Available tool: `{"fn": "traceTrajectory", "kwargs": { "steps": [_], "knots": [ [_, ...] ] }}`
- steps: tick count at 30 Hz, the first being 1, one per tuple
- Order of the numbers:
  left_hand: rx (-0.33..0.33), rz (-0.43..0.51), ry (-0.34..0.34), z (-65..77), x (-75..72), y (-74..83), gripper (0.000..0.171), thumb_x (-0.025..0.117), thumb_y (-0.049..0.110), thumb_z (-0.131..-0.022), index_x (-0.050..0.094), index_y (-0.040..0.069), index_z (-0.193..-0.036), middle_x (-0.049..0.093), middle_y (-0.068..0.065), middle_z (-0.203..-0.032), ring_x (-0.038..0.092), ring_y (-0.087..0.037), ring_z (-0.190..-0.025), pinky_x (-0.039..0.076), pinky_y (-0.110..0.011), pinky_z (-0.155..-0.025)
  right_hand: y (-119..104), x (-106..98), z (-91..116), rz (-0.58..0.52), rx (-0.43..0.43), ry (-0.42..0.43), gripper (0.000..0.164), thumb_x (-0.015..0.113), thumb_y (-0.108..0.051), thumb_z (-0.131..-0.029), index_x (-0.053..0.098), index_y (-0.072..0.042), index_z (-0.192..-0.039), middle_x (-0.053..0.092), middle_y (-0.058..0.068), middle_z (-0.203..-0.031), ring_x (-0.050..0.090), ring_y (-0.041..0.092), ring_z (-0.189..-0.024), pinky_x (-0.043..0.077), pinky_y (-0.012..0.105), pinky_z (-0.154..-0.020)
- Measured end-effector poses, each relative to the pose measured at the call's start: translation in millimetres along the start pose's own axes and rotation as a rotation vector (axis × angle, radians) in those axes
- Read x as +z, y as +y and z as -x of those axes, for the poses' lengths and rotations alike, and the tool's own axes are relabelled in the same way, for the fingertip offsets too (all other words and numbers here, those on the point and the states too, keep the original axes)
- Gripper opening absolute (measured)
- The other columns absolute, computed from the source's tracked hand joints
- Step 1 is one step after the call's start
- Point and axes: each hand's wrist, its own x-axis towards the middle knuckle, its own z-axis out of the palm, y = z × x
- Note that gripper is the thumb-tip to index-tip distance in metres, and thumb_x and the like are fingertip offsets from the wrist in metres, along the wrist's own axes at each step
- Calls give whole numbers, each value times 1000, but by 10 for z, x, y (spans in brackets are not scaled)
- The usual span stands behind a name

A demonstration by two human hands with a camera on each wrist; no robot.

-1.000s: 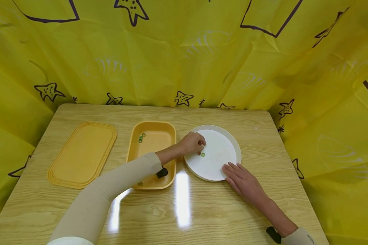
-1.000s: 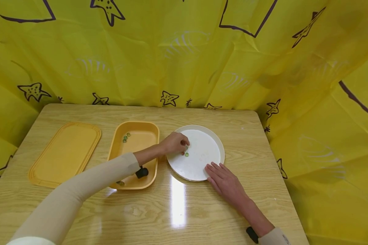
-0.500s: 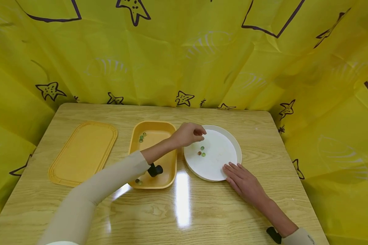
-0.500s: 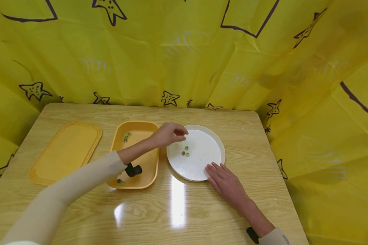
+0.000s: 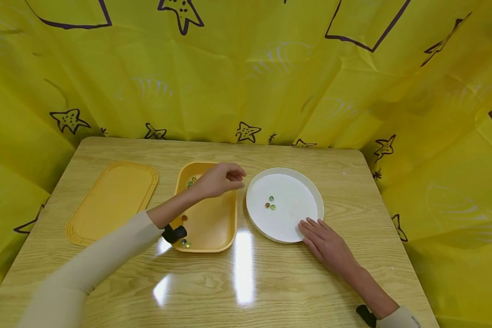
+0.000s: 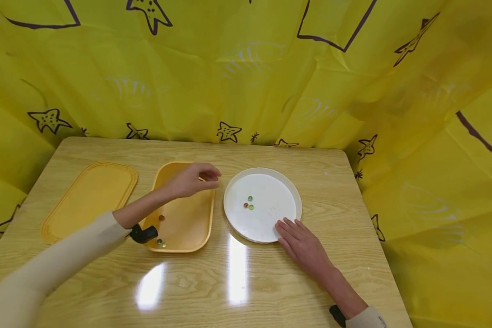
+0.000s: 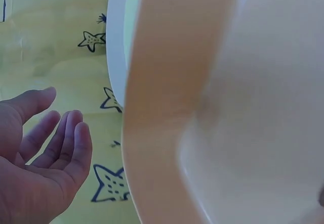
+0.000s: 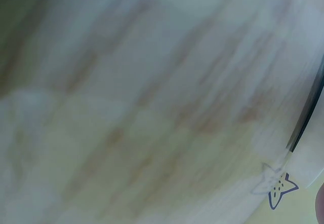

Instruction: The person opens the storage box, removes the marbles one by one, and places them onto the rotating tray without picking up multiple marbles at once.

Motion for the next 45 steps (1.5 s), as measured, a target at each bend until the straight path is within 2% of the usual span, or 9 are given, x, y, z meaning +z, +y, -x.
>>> {"fn": "traceTrajectory", "kwargs": {
  "steps": [9, 15, 20, 24, 32, 36, 40, 42, 45],
  "knots": [
    [-12, -41, -15, 389, -230, -209, 25, 72, 4, -91, 67, -8, -112, 69, -13, -100, 65, -27, -93, 53, -40, -85, 8, 2, -12, 2, -6, 18, 45, 45, -32, -108, 60, 0, -136, 61, 12, -135, 55, 31, -127, 32, 45, -111],
    [-67, -108, -98, 654, -281, -358, 21, 73, 5, -90, 68, -7, -107, 69, -9, -96, 65, -23, -88, 55, -37, -79, 11, 24, 2, 8, 7, 12, 48, 40, -35, -109, 60, 0, -136, 62, 12, -134, 55, 31, -127, 33, 46, -110],
    [-63, -211, -146, 790, -274, -414, 19, 73, 4, -89, 69, -6, -105, 69, -12, -95, 64, -23, -86, 54, -37, -78, 5, 13, -11, 11, -2, 20, 51, 37, -36, -110, 61, 1, -135, 62, 13, -133, 56, 32, -125, 34, 46, -110],
    [-62, -342, -179, 838, -242, -412, 20, 73, 5, -88, 69, -2, -106, 69, -12, -96, 64, -26, -89, 53, -39, -79, 0, 3, -24, 14, -9, 23, 51, 37, -36, -110, 62, 1, -134, 63, 13, -132, 56, 32, -125, 34, 45, -110],
    [-61, -621, -175, 893, -177, -410, 13, 75, 5, -85, 70, 6, -97, 68, -5, -89, 61, -18, -73, 51, -33, -58, -5, -2, -24, 9, -18, 12, 46, 45, -32, -108, 60, 1, -135, 62, 13, -134, 55, 31, -126, 31, 43, -113],
    [6, -755, -149, 914, -125, -421, 10, 74, 1, -84, 67, 8, -83, 65, -3, -78, 55, -16, -62, 47, -31, -52, -2, 0, -24, 3, -16, 16, 46, 43, -32, -108, 60, 1, -136, 61, 13, -134, 55, 31, -126, 29, 42, -114],
    [102, -947, -115, 922, -66, -438, 24, 71, -3, -84, 60, 11, -68, 59, -3, -64, 51, -16, -54, 45, -32, -47, -2, -1, -21, -1, -16, 20, 45, 45, -31, -108, 60, 1, -136, 61, 13, -135, 55, 32, -126, 30, 43, -113],
    [117, -1017, -109, 918, -41, -448, 26, 69, -4, -85, 58, 11, -66, 57, -4, -61, 50, -16, -53, 45, -32, -47, -6, -3, -20, -1, -16, 17, 44, 47, -30, -107, 60, 1, -136, 61, 13, -135, 55, 32, -126, 31, 44, -112],
    [102, -1084, -125, 908, -10, -467, 25, 70, -2, -85, 60, 11, -66, 58, -5, -62, 53, -17, -54, 44, -32, -50, -12, -8, -23, -2, -12, 19, 44, 46, -30, -107, 60, 1, -136, 61, 13, -135, 55, 32, -126, 34, 47, -110]
  ]
}}
